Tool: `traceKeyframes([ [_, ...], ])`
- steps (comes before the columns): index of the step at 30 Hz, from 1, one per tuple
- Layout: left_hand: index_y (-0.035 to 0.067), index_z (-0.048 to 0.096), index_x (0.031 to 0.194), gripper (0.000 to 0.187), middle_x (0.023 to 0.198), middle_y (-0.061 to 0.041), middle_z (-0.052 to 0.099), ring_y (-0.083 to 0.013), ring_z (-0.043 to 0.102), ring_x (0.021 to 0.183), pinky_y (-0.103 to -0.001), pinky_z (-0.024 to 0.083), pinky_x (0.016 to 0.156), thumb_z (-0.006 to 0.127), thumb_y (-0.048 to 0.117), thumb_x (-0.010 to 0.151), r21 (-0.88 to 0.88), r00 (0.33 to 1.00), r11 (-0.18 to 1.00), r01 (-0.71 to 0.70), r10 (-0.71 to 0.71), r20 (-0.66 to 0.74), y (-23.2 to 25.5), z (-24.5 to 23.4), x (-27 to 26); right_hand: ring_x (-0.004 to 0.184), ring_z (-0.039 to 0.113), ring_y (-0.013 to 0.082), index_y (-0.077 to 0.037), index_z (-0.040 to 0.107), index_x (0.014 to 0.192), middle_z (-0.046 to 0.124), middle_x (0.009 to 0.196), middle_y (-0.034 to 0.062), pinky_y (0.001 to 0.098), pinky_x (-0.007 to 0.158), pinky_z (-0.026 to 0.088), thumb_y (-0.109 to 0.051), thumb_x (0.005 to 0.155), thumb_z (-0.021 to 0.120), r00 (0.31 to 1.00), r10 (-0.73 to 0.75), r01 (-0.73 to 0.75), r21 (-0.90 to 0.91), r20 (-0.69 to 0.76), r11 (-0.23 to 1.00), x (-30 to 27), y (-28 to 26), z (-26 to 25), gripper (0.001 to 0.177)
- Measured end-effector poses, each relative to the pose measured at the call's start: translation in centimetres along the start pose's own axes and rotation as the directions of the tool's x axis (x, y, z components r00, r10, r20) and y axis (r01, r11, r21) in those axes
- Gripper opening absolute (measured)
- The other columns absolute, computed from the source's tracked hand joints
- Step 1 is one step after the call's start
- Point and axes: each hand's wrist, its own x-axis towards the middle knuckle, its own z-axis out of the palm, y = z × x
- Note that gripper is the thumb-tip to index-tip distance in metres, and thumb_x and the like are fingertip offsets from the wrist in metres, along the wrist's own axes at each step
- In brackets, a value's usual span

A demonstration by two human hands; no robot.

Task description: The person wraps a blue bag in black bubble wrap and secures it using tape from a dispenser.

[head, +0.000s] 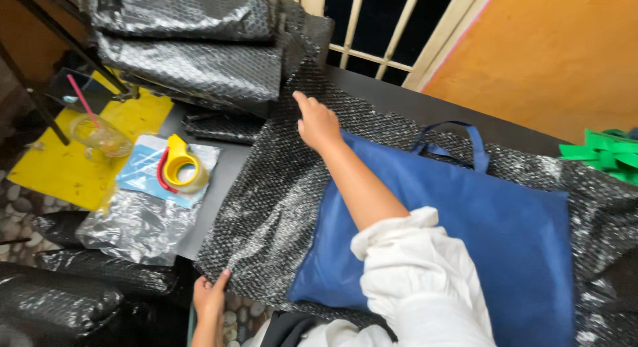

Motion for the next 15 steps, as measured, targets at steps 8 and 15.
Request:
traceKeyframes([
  [8, 0.000, 0.060, 0.133, 0.053, 0.126, -0.019, 0.070, -0.0271, 0.066, 0.111, -0.037, 0.051, 0.100, 0.076, 0.005, 0.083, -0.212, 0.980, 0.967, 0.140, -0.105, 0.169, 8.8, -0.1, -5.6, 0.094, 0.062, 0.0415, -0.028, 0.040, 0.153, 0.061, 0.120, 0.0126, 0.0531, 0.067, 0.048, -0.007, 0.098, 0.046, 0.967, 0.118, -0.120, -0.002, 0.227, 0.993, 7.1, -1.0, -0.5, 0.059],
  [15, -0.007, 0.068, 0.131, 0.050, 0.128, -0.019, 0.072, -0.0297, 0.066, 0.115, -0.042, 0.053, 0.101, 0.077, 0.010, 0.085, 0.053, 0.910, 0.951, 0.303, -0.306, 0.279, 13.1, -1.7, -9.3, 0.089, 0.070, 0.0308, -0.018, 0.079, 0.108, 0.078, 0.101, 0.0043, 0.0499, 0.070, 0.057, -0.015, 0.092, 0.057, 0.998, -0.058, 0.056, 0.097, 0.013, 0.994, 5.9, 4.4, -2.0, 0.028],
])
